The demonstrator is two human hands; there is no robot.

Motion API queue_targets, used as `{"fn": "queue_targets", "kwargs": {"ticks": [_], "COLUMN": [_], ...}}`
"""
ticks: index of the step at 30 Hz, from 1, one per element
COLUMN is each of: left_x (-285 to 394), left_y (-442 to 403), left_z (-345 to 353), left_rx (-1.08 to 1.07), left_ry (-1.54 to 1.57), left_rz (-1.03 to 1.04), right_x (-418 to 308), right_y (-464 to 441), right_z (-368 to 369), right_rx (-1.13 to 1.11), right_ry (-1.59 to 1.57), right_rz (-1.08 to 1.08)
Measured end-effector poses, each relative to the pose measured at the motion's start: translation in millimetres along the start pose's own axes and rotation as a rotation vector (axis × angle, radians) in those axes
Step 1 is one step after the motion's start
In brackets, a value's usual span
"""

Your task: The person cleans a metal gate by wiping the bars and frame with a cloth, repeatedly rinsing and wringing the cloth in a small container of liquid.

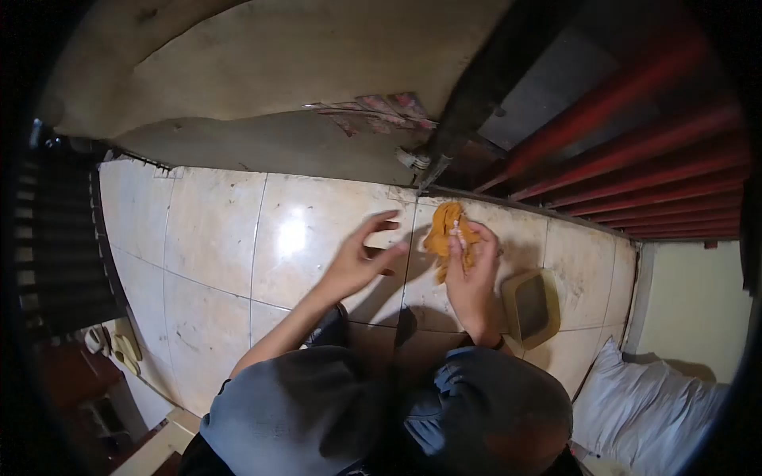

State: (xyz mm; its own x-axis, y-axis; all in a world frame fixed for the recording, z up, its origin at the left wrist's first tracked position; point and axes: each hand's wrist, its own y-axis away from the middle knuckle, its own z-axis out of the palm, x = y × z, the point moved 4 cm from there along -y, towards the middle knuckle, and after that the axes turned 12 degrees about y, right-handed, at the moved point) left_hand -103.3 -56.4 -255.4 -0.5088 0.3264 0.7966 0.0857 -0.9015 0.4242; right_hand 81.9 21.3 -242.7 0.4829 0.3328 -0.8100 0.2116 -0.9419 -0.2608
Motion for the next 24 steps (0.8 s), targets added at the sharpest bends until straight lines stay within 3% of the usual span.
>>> {"fn": "queue_targets", "kwargs": {"ticks": [1,2,3,5,8,13,15,17,19,20,22,24], "left_x": [8.9,11.0,11.9,6.2,-8.9,-6.9,-4.3,3.0,11.0,12.3,9.1,-3.2], "left_y": [7.7,15.4,22.3,36.2,51.4,68.7,70.0,75.6,81.2,81.9,82.2,83.1], "left_z": [-20.9,-39.5,-55.2,-71.2,-79.7,-79.6,-78.1,-79.4,-79.6,-81.0,-87.8,-92.7], "left_rx": [0.120,0.176,0.229,0.343,0.349,0.386,0.363,0.349,0.356,0.366,0.373,0.414], "left_ry": [-0.117,-0.094,-0.072,-0.049,-0.016,0.073,0.063,0.093,0.074,0.078,0.088,0.108], "left_rz": [0.151,0.147,0.141,0.116,0.154,0.229,0.250,0.250,0.274,0.285,0.288,0.262], "right_x": [-17.1,-38.4,-42.6,-57.2,-5.5,28.0,54.5,69.3,71.4,69.8,35.6,-31.9], "right_y": [-11.0,-23.9,-41.5,-64.4,-78.6,-53.6,-44.4,-26.2,-19.5,-19.9,-24.4,-35.5], "right_z": [-9.4,-16.2,-10.8,1.5,49.5,74.2,88.1,92.1,83.3,73.8,26.2,-28.8], "right_rx": [0.083,0.206,0.201,0.388,0.271,0.290,0.034,-0.349,-0.323,-0.322,-0.007,0.109], "right_ry": [0.158,0.254,0.253,0.473,0.681,0.542,0.635,0.769,0.433,0.434,0.318,0.280], "right_rz": [-0.173,-0.419,-0.420,-0.770,-0.853,-0.643,-0.567,-0.306,-0.203,-0.213,-0.203,-0.250]}}
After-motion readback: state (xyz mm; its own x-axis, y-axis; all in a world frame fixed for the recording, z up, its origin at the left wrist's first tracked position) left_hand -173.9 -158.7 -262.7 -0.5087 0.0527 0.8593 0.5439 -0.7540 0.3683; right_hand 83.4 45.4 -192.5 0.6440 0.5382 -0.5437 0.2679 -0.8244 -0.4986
